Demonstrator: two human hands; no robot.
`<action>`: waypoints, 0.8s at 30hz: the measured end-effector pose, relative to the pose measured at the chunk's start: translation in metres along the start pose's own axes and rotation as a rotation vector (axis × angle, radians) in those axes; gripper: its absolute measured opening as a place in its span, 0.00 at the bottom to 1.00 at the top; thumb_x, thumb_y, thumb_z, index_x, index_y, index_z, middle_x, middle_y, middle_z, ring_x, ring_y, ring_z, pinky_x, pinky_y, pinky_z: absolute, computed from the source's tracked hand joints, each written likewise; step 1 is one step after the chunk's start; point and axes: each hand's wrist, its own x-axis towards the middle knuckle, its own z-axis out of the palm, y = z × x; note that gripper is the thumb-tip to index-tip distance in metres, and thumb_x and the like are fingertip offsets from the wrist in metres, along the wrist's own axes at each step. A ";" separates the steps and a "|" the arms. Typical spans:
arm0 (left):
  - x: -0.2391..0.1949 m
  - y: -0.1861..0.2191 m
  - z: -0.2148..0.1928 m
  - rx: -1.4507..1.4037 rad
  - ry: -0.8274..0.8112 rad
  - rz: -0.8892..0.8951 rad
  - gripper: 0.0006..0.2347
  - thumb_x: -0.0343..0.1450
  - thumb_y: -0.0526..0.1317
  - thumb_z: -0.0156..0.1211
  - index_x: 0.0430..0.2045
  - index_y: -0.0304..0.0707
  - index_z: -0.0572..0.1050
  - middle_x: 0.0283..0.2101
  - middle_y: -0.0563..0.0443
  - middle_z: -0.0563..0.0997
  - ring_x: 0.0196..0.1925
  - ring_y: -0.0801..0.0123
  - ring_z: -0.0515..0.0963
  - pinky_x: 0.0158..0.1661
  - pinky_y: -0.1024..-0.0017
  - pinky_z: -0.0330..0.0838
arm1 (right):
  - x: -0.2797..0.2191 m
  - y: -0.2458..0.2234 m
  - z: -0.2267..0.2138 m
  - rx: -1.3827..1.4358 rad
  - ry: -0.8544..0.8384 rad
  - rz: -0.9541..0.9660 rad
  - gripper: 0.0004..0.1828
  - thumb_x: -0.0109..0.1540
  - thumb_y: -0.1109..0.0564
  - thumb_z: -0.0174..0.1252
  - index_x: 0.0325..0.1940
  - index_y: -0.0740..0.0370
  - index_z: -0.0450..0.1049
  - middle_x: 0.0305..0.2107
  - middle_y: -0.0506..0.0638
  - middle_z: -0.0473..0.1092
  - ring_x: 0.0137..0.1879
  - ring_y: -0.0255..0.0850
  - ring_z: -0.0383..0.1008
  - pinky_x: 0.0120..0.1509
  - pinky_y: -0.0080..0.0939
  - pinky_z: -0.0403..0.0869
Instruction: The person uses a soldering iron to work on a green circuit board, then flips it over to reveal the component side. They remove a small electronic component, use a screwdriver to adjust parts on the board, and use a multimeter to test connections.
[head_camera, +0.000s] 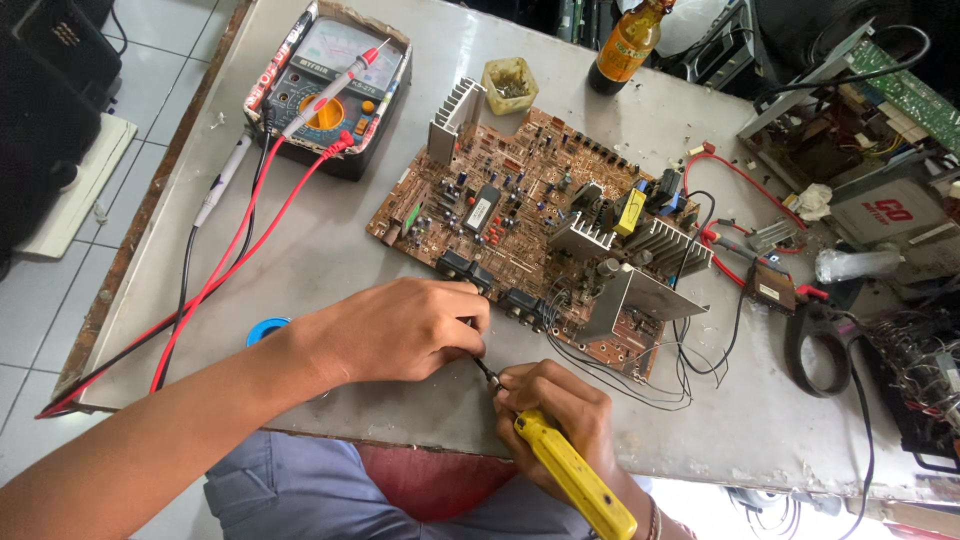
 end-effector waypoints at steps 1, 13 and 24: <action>0.000 0.000 -0.001 0.011 -0.009 0.004 0.05 0.74 0.31 0.64 0.27 0.39 0.81 0.36 0.54 0.78 0.42 0.59 0.80 0.26 0.56 0.72 | 0.001 0.001 0.000 0.003 0.001 -0.002 0.06 0.60 0.62 0.65 0.32 0.58 0.74 0.34 0.54 0.80 0.41 0.42 0.87 0.49 0.34 0.81; 0.000 -0.001 0.000 0.017 -0.022 0.049 0.05 0.74 0.29 0.58 0.31 0.38 0.80 0.39 0.53 0.80 0.41 0.56 0.78 0.30 0.55 0.72 | -0.001 0.000 0.002 -0.014 -0.029 -0.037 0.06 0.61 0.64 0.65 0.32 0.61 0.74 0.36 0.56 0.79 0.44 0.44 0.88 0.49 0.34 0.81; -0.004 -0.007 0.009 0.053 -0.001 0.032 0.05 0.73 0.30 0.60 0.26 0.36 0.79 0.35 0.50 0.76 0.39 0.55 0.77 0.28 0.54 0.70 | 0.004 0.000 0.002 0.172 0.114 0.071 0.12 0.63 0.64 0.64 0.29 0.61 0.67 0.27 0.53 0.75 0.36 0.44 0.84 0.44 0.37 0.79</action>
